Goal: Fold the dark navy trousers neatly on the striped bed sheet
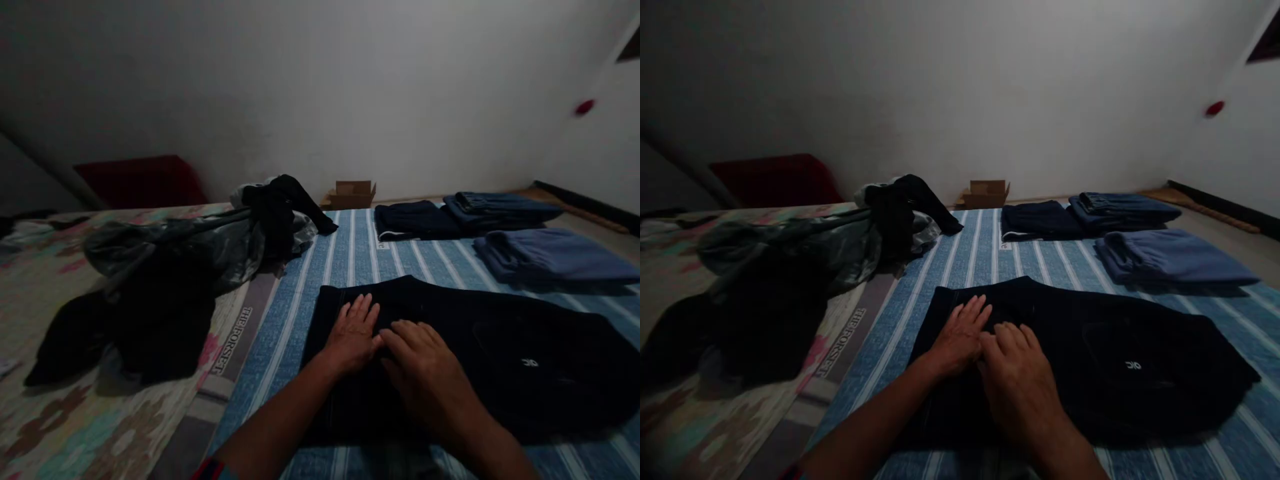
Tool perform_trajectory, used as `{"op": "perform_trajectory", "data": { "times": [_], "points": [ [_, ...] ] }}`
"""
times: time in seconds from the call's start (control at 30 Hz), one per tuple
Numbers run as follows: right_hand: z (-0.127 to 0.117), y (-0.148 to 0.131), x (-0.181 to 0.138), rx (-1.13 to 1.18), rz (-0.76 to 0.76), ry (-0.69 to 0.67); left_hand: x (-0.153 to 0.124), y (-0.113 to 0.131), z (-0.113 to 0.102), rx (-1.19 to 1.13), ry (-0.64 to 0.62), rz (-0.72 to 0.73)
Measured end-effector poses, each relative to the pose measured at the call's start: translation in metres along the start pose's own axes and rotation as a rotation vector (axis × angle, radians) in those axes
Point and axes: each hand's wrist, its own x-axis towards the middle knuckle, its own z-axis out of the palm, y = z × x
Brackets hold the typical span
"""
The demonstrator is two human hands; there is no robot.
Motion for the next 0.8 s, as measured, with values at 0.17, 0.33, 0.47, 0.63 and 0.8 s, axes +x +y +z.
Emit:
{"op": "perform_trajectory", "data": {
  "times": [0.17, 0.33, 0.47, 0.63, 0.8],
  "points": [
    [0.041, 0.028, -0.014, -0.194, 0.102, -0.163, 0.001, 0.005, -0.009, 0.016, -0.009, -0.040],
    [0.045, 0.035, -0.020, -0.162, 0.134, -0.181, 0.002, 0.007, -0.013, 0.026, -0.007, -0.048],
    [0.043, 0.034, -0.020, -0.104, 0.140, -0.136, 0.004, 0.004, -0.013, 0.029, 0.001, -0.044],
    [0.032, 0.042, -0.028, -0.030, 0.132, 0.062, 0.005, 0.012, -0.025, 0.023, -0.035, -0.060],
    [0.017, 0.079, -0.051, -0.082, 0.298, 0.280, 0.002, 0.037, -0.041, -0.081, -0.068, 0.056]
  ]
}}
